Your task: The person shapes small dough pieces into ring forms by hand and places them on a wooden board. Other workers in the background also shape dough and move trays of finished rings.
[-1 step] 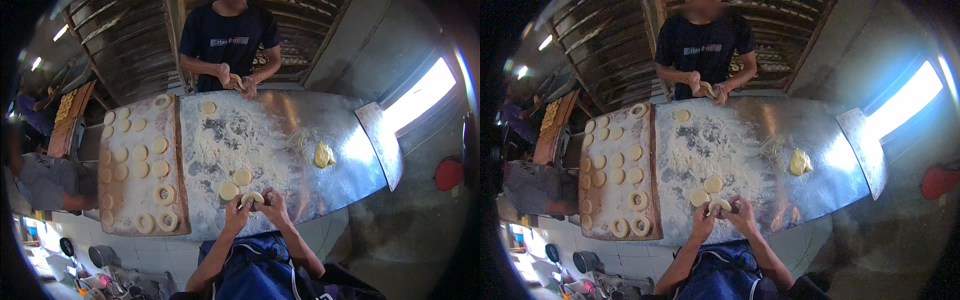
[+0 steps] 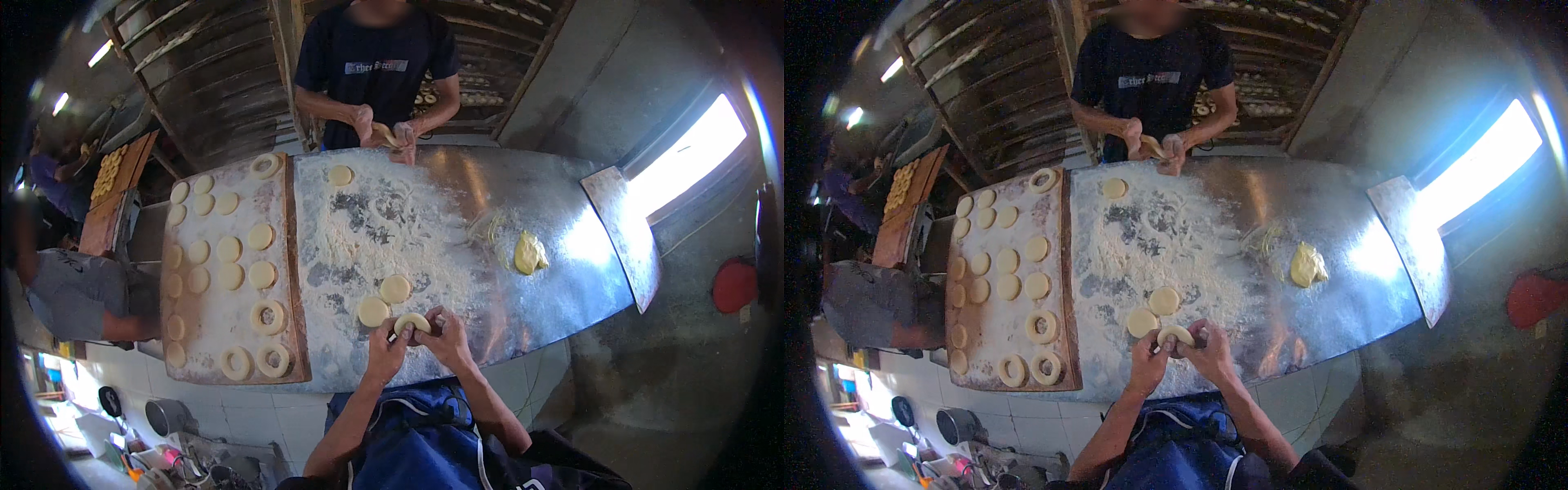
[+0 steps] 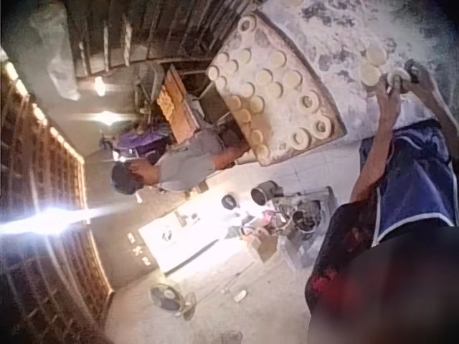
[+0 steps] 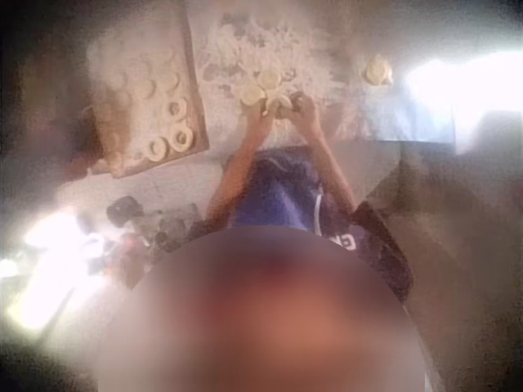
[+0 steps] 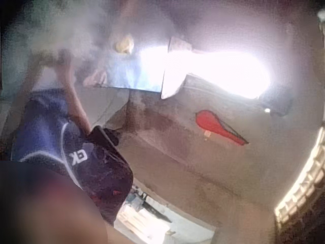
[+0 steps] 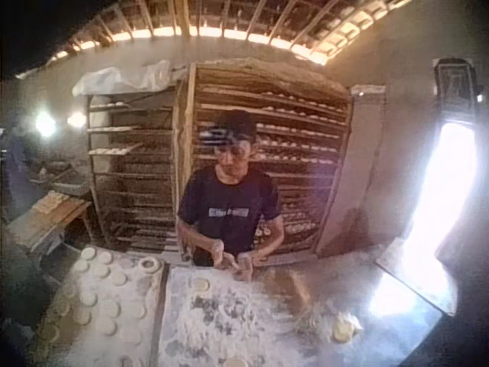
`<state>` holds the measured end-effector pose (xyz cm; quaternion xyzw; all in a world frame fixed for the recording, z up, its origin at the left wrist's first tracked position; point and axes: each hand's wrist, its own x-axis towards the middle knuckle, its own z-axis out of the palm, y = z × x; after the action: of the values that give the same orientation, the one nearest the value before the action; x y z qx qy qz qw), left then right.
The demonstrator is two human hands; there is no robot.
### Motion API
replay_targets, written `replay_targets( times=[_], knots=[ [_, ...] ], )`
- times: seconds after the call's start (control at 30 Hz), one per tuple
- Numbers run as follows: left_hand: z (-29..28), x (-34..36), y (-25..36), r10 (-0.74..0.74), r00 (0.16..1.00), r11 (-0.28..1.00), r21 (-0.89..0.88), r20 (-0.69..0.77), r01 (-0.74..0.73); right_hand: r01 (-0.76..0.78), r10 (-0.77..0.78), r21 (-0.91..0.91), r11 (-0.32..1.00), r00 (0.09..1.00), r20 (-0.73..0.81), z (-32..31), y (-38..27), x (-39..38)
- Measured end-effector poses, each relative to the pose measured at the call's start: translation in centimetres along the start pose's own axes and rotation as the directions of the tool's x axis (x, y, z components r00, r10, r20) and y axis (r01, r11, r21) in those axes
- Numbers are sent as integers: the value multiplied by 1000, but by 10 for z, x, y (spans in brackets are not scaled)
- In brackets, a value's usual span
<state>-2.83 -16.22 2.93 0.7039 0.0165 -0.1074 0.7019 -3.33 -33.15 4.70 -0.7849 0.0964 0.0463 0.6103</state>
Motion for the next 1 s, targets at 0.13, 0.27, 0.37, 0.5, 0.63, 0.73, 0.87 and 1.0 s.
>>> replay_targets(
  times=[0.13,0.27,0.37,0.5,0.63,0.73,0.87,1.0],
  knots=[
    [2,8,18,60,995,989,130,80,-70,102,-102,4,995,993,50,-9,-5,8],
    [-4,15,21,20,975,977,201,220,-66,-93,43,275,957,983,180,-13,-15,6],
    [-7,14,16,-61,979,985,-149,196,91,-160,-36,493,855,931,364,-18,-22,1],
    [-10,8,12,-56,911,872,-425,408,244,-230,-131,678,698,890,437,-21,-14,12],
    [-3,10,16,217,958,854,-512,189,-93,-326,274,482,813,945,177,5,0,33],
    [-3,18,18,40,999,794,-607,-3,-34,-256,307,606,753,952,21,15,-1,40],
    [-10,25,13,202,965,979,-3,-168,-205,-426,-63,643,637,802,594,18,-13,41],
    [-19,28,3,537,805,800,455,-253,-391,-195,157,350,916,978,134,57,-17,31]
  ],
)
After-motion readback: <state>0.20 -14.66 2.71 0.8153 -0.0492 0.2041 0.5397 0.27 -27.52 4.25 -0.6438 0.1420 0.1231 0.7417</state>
